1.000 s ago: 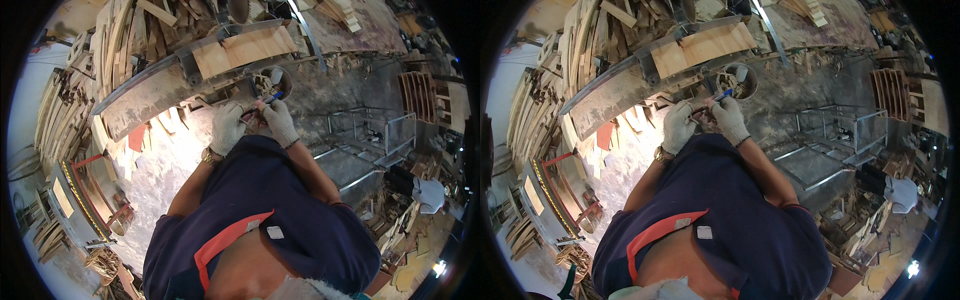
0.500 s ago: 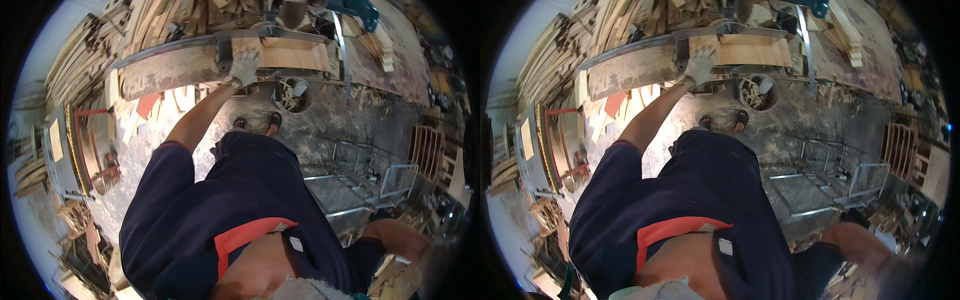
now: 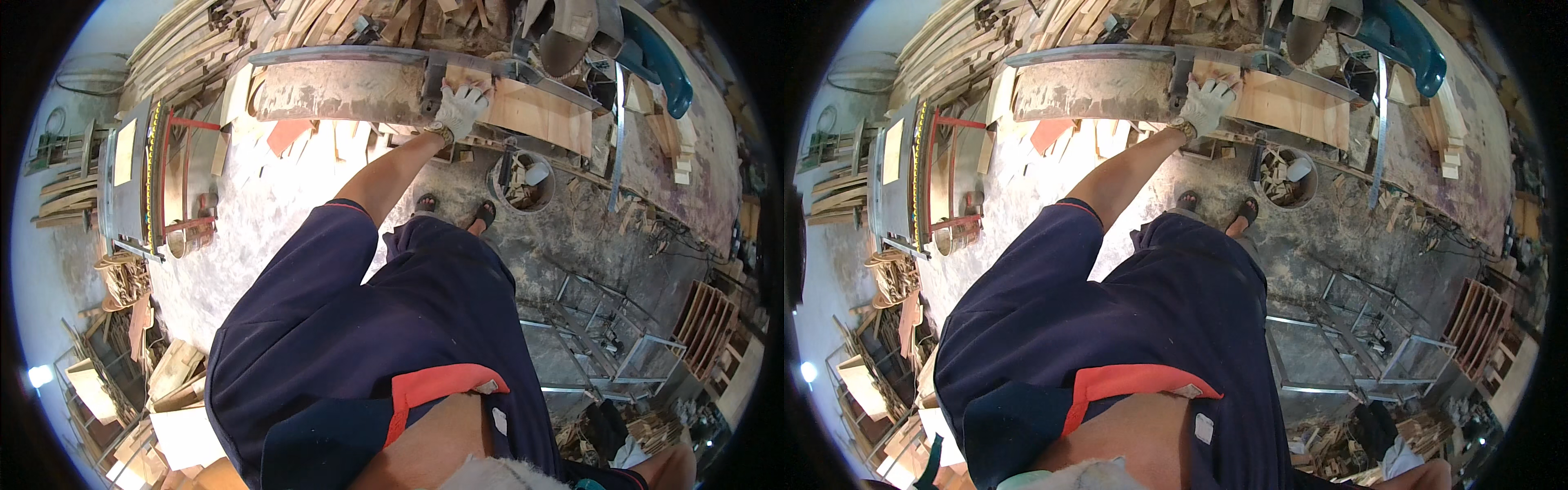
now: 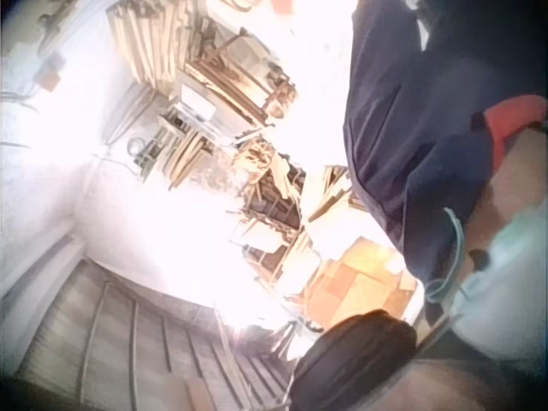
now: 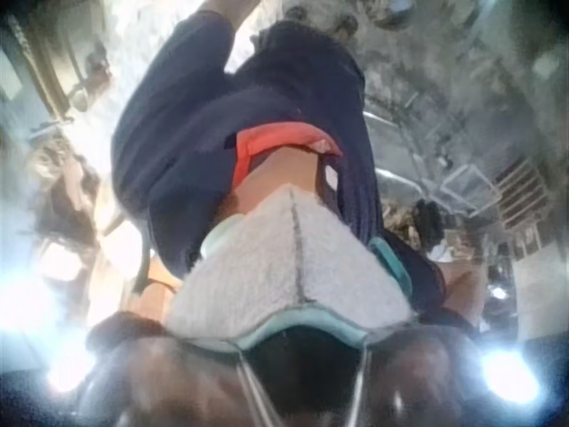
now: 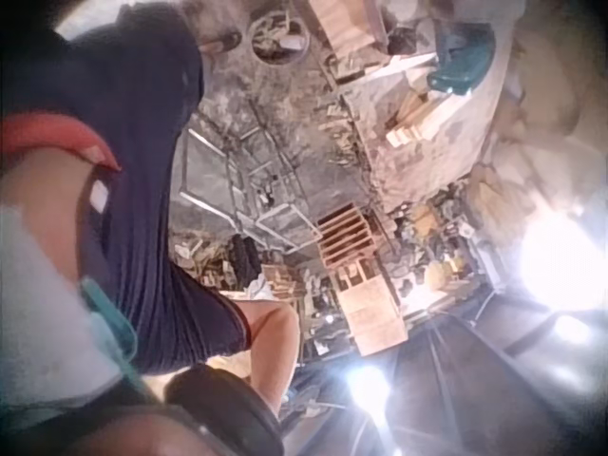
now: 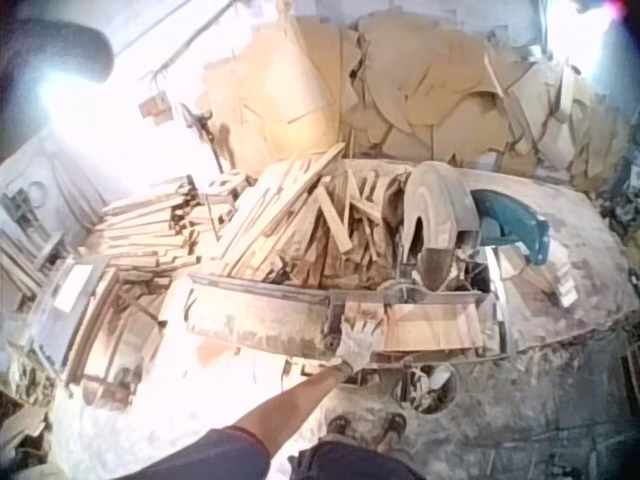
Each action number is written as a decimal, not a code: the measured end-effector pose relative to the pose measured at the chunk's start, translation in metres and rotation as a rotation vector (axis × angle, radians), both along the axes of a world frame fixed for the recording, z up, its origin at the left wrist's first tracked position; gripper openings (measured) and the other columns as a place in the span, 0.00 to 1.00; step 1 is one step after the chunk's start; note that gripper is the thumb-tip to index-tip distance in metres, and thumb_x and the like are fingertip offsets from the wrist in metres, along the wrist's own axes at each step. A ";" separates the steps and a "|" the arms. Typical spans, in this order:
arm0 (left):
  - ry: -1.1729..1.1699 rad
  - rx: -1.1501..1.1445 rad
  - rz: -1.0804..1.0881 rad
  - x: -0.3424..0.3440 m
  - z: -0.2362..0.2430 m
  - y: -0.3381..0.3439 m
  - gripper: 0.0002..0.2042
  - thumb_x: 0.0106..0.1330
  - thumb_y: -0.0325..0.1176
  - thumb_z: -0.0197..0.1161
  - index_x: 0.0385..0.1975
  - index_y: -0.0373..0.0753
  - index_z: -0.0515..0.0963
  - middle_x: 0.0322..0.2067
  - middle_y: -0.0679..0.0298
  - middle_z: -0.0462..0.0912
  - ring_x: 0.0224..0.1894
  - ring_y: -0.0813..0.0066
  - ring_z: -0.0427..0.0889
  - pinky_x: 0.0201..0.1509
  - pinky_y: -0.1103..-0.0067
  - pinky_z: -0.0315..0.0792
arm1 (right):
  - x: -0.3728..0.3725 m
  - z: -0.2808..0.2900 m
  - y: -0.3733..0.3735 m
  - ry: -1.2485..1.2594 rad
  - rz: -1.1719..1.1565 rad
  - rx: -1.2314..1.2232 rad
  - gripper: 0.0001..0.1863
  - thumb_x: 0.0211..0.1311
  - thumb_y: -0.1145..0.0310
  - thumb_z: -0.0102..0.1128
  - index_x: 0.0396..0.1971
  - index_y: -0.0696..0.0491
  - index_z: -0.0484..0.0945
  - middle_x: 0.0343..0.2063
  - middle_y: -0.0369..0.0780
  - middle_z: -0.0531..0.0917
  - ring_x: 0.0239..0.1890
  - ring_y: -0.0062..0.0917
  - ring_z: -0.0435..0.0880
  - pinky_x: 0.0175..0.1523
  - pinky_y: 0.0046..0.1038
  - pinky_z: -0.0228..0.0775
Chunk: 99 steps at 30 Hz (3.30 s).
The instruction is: The person measures and marks a piece of wood with a ruler and pen, then uses a miter saw to cut it. They repeat this process with several pieces of wood, cutting them to size and stacking the finished pieces.
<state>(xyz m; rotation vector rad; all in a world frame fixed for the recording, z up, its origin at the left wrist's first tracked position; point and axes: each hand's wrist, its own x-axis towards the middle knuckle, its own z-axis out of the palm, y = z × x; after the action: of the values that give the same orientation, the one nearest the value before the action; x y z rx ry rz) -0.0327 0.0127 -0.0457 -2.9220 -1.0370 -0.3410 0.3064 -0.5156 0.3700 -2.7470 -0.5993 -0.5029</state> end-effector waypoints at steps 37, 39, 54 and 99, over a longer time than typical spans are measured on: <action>-0.043 -0.083 0.013 0.003 0.005 0.005 0.33 0.54 0.28 0.61 0.66 0.44 0.69 0.64 0.64 0.73 0.64 0.60 0.70 0.61 0.37 0.63 | -0.109 0.027 0.462 0.387 0.824 -0.520 0.25 0.67 0.49 0.57 0.50 0.55 0.75 0.35 0.45 0.81 0.36 0.26 0.82 0.47 0.31 0.69; -0.064 -0.035 0.021 0.003 0.003 0.005 0.33 0.55 0.28 0.61 0.67 0.45 0.69 0.64 0.64 0.72 0.65 0.61 0.70 0.63 0.36 0.62 | -0.084 -0.002 0.473 0.560 0.886 -0.305 0.20 0.73 0.54 0.53 0.38 0.59 0.74 0.21 0.38 0.77 0.17 0.22 0.81 0.21 0.27 0.78; -0.155 0.008 0.020 0.001 -0.001 0.003 0.32 0.53 0.29 0.65 0.63 0.46 0.73 0.55 0.66 0.73 0.59 0.61 0.72 0.63 0.34 0.61 | -0.116 -0.154 0.376 0.855 0.534 0.158 0.12 0.59 0.73 0.62 0.41 0.58 0.74 0.22 0.38 0.80 0.21 0.21 0.80 0.27 0.28 0.73; -0.134 -0.046 0.059 0.000 0.006 0.000 0.24 0.56 0.30 0.64 0.56 0.46 0.76 0.52 0.65 0.72 0.62 0.63 0.70 0.66 0.35 0.59 | -0.128 -0.255 0.339 0.726 0.535 0.305 0.14 0.52 0.73 0.60 0.40 0.56 0.77 0.28 0.40 0.83 0.24 0.28 0.79 0.33 0.34 0.72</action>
<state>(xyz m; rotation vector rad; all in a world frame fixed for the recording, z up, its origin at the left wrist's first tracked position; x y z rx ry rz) -0.0325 0.0122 -0.0398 -2.9366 -1.1594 -0.5248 0.1788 -0.1762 0.1155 -2.1223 -0.9040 0.4689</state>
